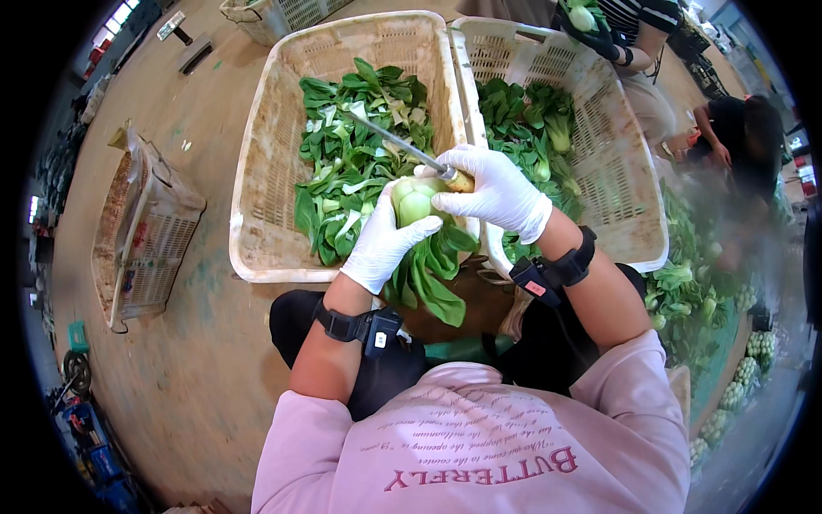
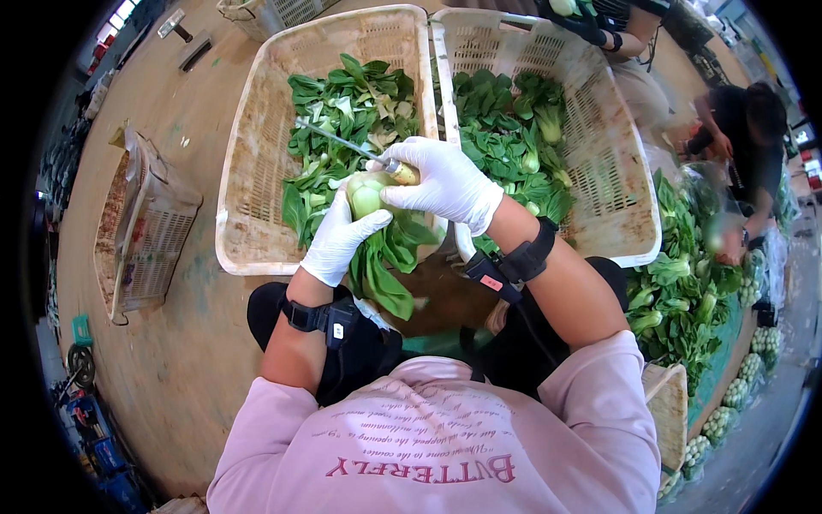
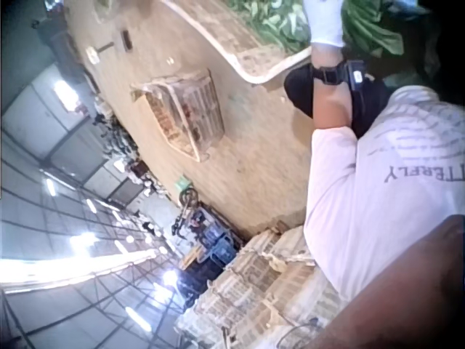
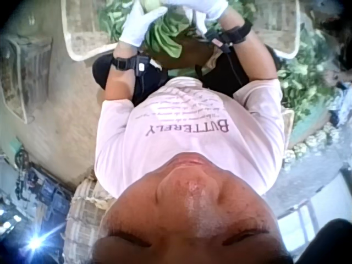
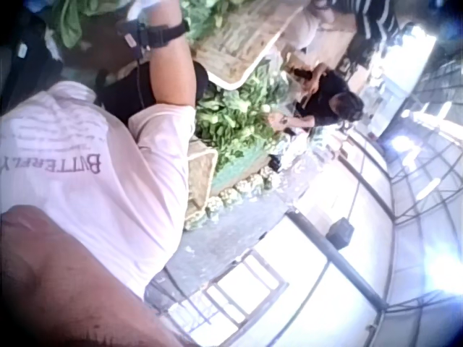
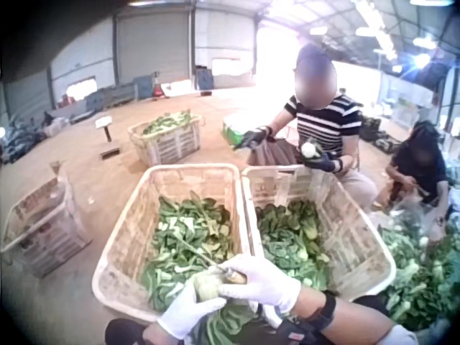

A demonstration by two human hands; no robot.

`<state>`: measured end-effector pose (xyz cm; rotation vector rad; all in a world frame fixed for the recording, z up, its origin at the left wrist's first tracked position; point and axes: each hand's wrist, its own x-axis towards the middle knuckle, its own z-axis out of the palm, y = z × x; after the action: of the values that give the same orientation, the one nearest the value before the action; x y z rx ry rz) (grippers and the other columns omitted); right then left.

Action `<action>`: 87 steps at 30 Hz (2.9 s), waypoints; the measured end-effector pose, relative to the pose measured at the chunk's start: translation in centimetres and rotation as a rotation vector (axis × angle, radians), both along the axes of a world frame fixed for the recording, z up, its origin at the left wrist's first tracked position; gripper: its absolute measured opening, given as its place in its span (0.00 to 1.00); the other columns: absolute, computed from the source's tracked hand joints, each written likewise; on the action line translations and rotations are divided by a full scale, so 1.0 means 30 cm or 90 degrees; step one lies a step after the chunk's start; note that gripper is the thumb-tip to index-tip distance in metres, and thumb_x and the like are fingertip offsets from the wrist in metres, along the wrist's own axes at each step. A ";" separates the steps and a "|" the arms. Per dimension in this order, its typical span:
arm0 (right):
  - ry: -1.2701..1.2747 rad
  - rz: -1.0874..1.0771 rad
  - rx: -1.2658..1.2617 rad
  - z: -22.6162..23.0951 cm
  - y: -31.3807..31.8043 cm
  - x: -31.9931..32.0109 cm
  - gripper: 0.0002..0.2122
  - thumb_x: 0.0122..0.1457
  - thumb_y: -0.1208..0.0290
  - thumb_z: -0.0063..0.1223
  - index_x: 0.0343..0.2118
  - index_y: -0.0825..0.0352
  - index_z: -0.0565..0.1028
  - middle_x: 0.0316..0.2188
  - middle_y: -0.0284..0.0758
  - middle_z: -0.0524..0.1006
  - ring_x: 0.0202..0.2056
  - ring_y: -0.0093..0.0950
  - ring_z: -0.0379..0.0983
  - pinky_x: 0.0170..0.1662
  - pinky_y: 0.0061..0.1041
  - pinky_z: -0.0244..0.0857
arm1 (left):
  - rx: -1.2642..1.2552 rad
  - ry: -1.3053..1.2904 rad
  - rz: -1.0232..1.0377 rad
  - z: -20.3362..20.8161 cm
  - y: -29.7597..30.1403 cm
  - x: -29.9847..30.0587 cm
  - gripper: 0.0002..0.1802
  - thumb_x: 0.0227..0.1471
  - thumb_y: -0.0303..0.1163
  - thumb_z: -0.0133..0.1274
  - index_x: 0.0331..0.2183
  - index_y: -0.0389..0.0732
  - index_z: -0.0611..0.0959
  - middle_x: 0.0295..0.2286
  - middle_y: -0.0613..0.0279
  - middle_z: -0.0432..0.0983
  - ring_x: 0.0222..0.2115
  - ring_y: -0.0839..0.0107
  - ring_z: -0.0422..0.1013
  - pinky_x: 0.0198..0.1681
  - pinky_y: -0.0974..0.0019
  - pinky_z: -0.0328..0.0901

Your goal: The person trims the base and leaves of bok choy with a knife while sitting on the floor, placing the trimmed vegetables into a basket.

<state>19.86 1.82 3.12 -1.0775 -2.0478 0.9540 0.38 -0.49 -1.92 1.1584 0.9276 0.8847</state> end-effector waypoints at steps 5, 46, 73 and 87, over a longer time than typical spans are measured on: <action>-0.075 0.027 -0.076 0.035 0.018 0.025 0.15 0.43 0.66 0.58 0.33 0.68 0.74 0.26 0.40 0.74 0.31 0.32 0.72 0.37 0.26 0.65 | 0.082 0.184 -0.072 0.021 0.019 -0.046 0.37 0.39 0.29 0.65 0.51 0.38 0.66 0.42 0.64 0.68 0.41 0.75 0.67 0.45 0.71 0.64; 0.434 -0.137 -0.398 -0.136 -0.127 -0.069 0.22 0.53 0.62 0.59 0.48 0.66 0.68 0.30 0.27 0.74 0.22 0.13 0.64 0.23 0.11 0.56 | 0.705 0.681 0.258 0.060 -0.037 0.040 0.39 0.27 0.44 0.65 0.48 0.56 0.76 0.36 0.65 0.63 0.42 0.62 0.60 0.50 0.53 0.49; 0.666 -0.140 -0.518 -0.152 -0.130 0.092 0.21 0.58 0.63 0.49 0.53 0.66 0.65 0.38 0.27 0.75 0.34 0.16 0.71 0.26 0.13 0.64 | -0.002 -0.287 -0.018 -0.105 0.021 0.048 0.30 0.53 0.24 0.51 0.56 0.40 0.62 0.52 0.56 0.63 0.50 0.66 0.65 0.50 0.61 0.67; 0.682 -0.199 -0.509 -0.182 -0.104 0.138 0.22 0.53 0.57 0.53 0.49 0.62 0.67 0.33 0.28 0.73 0.25 0.16 0.66 0.21 0.12 0.59 | 0.184 -0.194 -0.062 0.101 -0.006 0.021 0.44 0.50 0.23 0.52 0.62 0.49 0.47 0.48 0.57 0.66 0.46 0.63 0.68 0.47 0.61 0.67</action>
<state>24.00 -1.30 -2.34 -0.8730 -0.6048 1.7289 1.01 -0.67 1.09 1.2577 0.5017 1.1052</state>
